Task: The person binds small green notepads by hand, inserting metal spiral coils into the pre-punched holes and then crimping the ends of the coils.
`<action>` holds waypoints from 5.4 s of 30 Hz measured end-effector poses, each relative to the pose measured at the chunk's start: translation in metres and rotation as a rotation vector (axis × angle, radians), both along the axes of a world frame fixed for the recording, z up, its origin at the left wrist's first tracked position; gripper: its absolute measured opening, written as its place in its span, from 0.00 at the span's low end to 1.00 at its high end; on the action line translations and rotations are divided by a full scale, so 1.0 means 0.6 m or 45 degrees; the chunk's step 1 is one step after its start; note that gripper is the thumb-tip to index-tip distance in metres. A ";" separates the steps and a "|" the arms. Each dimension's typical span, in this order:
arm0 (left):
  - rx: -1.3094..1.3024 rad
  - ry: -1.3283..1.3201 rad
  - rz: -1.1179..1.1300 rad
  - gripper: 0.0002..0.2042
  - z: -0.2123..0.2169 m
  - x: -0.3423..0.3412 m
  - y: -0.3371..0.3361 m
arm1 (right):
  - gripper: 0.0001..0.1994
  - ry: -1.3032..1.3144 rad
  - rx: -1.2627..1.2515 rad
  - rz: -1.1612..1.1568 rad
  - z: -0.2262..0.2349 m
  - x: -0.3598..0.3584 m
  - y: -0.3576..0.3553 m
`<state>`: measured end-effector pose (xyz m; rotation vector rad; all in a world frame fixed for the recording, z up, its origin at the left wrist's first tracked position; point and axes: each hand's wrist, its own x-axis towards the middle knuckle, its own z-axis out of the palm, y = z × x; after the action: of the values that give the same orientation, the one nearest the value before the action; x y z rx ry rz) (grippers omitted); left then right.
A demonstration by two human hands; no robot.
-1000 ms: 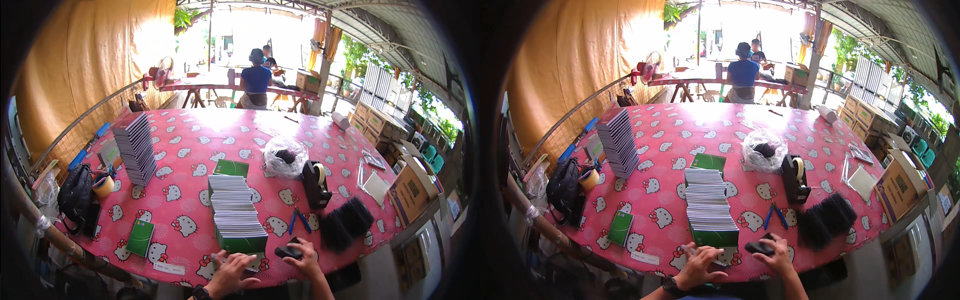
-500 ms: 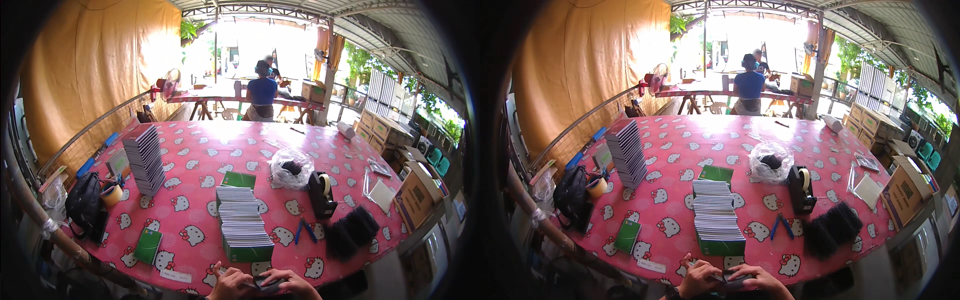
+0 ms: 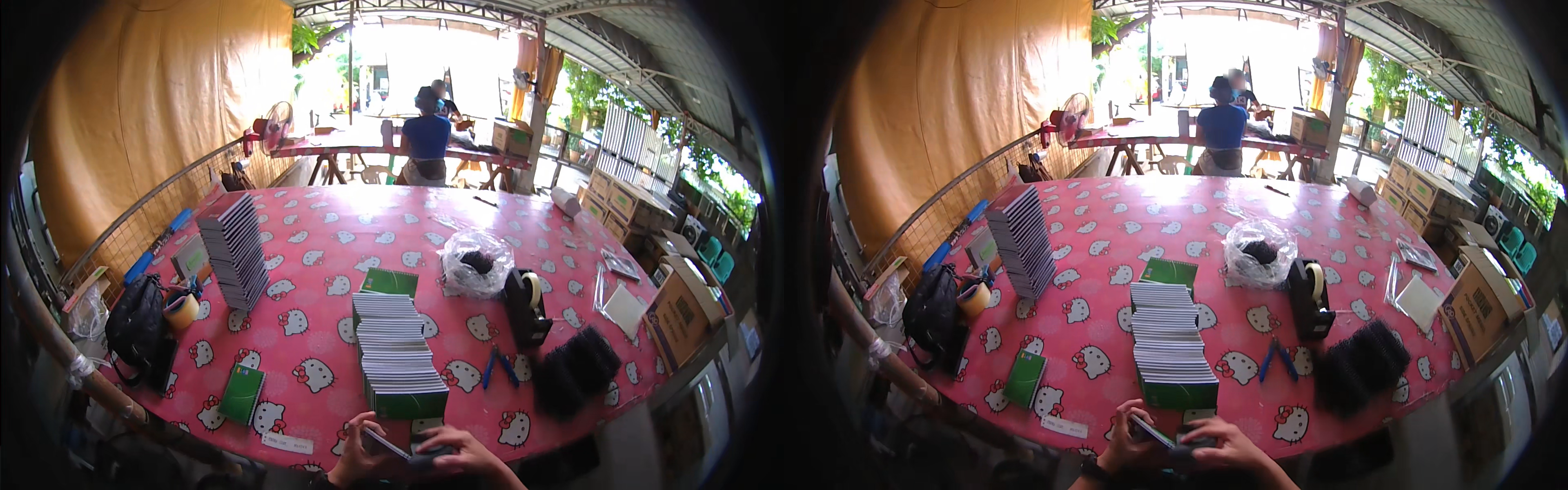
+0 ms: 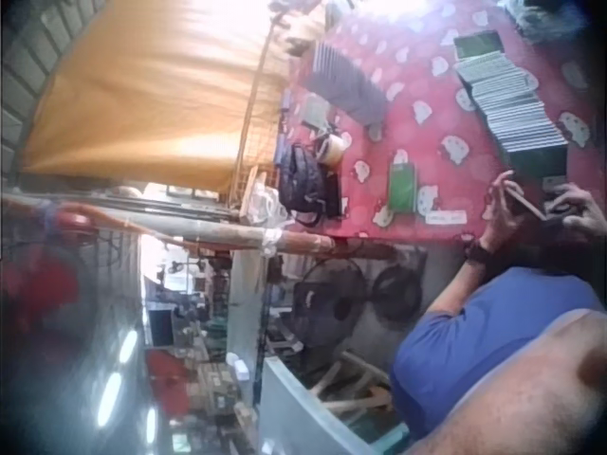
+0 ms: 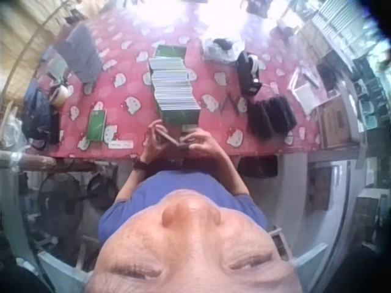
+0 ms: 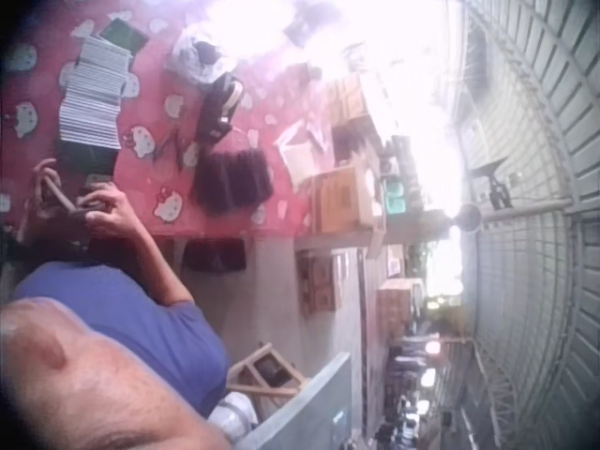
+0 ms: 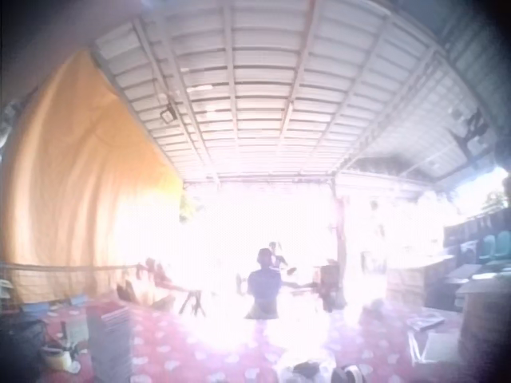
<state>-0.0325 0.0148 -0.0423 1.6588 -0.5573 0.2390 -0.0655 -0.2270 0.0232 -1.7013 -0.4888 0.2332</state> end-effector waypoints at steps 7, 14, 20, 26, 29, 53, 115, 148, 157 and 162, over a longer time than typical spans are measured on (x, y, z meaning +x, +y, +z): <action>0.164 0.068 -0.093 0.24 -0.002 -0.005 0.006 | 0.18 0.079 0.287 0.104 -0.001 0.011 0.007; 0.032 0.202 -0.237 0.26 -0.010 0.003 0.014 | 0.16 -0.195 -0.261 -0.138 -0.010 0.029 0.028; 0.042 0.144 -0.237 0.24 0.017 0.000 0.015 | 0.15 -0.063 -0.097 -0.037 0.007 0.028 0.043; 0.117 0.030 -0.209 0.24 0.007 0.013 0.010 | 0.18 0.073 0.033 -0.069 -0.002 0.035 0.048; 0.046 0.127 -0.257 0.24 0.017 0.004 0.006 | 0.19 0.302 0.182 -0.097 0.001 0.024 0.057; 0.036 0.089 -0.274 0.24 -0.005 0.003 -0.001 | 0.22 0.228 0.435 -0.040 0.000 0.018 0.051; 0.653 0.088 1.617 0.17 -0.030 0.047 0.400 | 0.16 -1.060 -0.934 -0.584 0.006 0.139 0.053; 0.720 -0.636 0.247 0.12 0.087 -0.015 -0.032 | 0.20 -0.346 -1.759 -1.514 -0.095 0.128 -0.272; 0.715 -0.600 0.234 0.11 0.083 -0.014 -0.030 | 0.18 -0.160 -1.427 -1.533 -0.057 0.112 -0.263; 0.696 -0.582 0.241 0.11 0.087 -0.012 -0.032 | 0.12 -0.470 -1.099 -1.543 -0.025 0.100 -0.259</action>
<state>-0.0395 -0.0046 0.0101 2.2078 -0.8618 0.6614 -0.0056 -0.3822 0.0079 -2.5782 0.5311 -0.8786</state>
